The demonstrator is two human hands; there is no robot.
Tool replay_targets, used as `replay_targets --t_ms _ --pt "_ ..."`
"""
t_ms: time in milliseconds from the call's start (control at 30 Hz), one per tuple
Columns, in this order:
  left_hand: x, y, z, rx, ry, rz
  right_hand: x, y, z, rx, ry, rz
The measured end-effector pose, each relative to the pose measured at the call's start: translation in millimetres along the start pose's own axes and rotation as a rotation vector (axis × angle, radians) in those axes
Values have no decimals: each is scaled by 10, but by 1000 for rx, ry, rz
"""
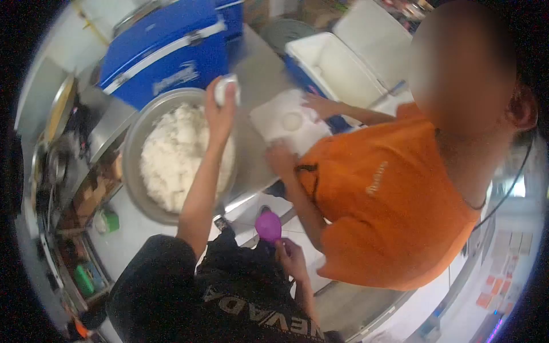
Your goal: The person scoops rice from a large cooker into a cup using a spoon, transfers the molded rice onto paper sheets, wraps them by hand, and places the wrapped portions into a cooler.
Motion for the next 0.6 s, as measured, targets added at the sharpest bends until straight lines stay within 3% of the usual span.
replay_targets --t_ms 100,167,233,300,333,400,500,600 --pt "-1448 195 155 -259 5 196 384 -1070 -357 -320 -102 111" --pt "-2420 265 406 -317 99 3 819 -1718 -653 -500 -144 287" --pt "-3268 -267 767 -363 184 168 1363 -2248 -998 -820 -69 676" --pt "-3788 -374 1300 -606 340 578 2089 -2539 -1484 -819 -118 1143" --pt "-3947 -428 1527 -666 370 650 2408 -2658 -1695 -778 -124 1382" --pt "-4122 -499 1952 -750 395 690 2838 -2757 -2028 -829 -41 1450" --pt "-3933 -952 2419 -929 412 972 3052 -2482 -2109 -936 -218 1576" --pt "-3776 -926 2381 -1067 303 1182 3043 -2181 -1878 -815 -306 1646"
Point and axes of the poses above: each hand's wrist, its own z-axis away from the middle knuckle, its own x-axis out of the palm, y = z × x, the point moved 8 cm from there along -z, towards the middle knuckle, and after that the axes turned 5 degrees about -x, right-handed, at the moved point
